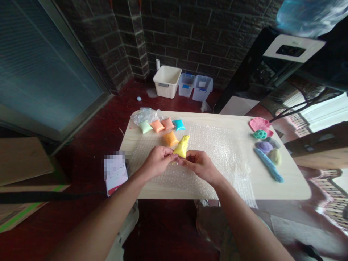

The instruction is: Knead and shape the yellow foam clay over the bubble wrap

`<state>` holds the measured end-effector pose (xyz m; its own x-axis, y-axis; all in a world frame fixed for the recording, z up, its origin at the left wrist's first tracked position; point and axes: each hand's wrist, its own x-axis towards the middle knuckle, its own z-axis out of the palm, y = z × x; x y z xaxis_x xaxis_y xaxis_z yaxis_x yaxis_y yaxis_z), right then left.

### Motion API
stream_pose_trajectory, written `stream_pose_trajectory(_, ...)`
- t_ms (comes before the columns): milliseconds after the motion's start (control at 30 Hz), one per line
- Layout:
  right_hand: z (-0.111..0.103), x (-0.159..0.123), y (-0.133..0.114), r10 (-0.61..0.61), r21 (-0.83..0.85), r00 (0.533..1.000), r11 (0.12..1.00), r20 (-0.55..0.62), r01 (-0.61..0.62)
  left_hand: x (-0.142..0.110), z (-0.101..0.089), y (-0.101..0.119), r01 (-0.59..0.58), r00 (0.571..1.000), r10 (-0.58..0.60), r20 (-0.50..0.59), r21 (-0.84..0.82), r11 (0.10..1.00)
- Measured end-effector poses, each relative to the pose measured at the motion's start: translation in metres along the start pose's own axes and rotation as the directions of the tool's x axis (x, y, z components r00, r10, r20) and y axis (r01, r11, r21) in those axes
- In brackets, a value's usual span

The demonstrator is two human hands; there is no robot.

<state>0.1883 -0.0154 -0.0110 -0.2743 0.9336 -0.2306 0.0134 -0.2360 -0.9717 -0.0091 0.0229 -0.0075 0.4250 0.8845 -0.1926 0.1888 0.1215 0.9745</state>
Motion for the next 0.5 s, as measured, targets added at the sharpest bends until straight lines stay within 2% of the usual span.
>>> stream_pose_trajectory(267, 0.0002, -0.0014, -0.0010, -0.014, -0.089, 1.000, 0.996, -0.026, 0.011, -0.0007, 0.0042, -0.0038, 0.058, 0.998, -0.061, -0.033, -0.104, 0.993)
stream_pose_trajectory(500, 0.0015, -0.0039, -0.0097, 0.010, -0.022, 1.000, 1.000, 0.009, -0.010, -0.0027, 0.0025, -0.0048, 0.017, 0.997, -0.019, -0.080, -0.022, 1.000)
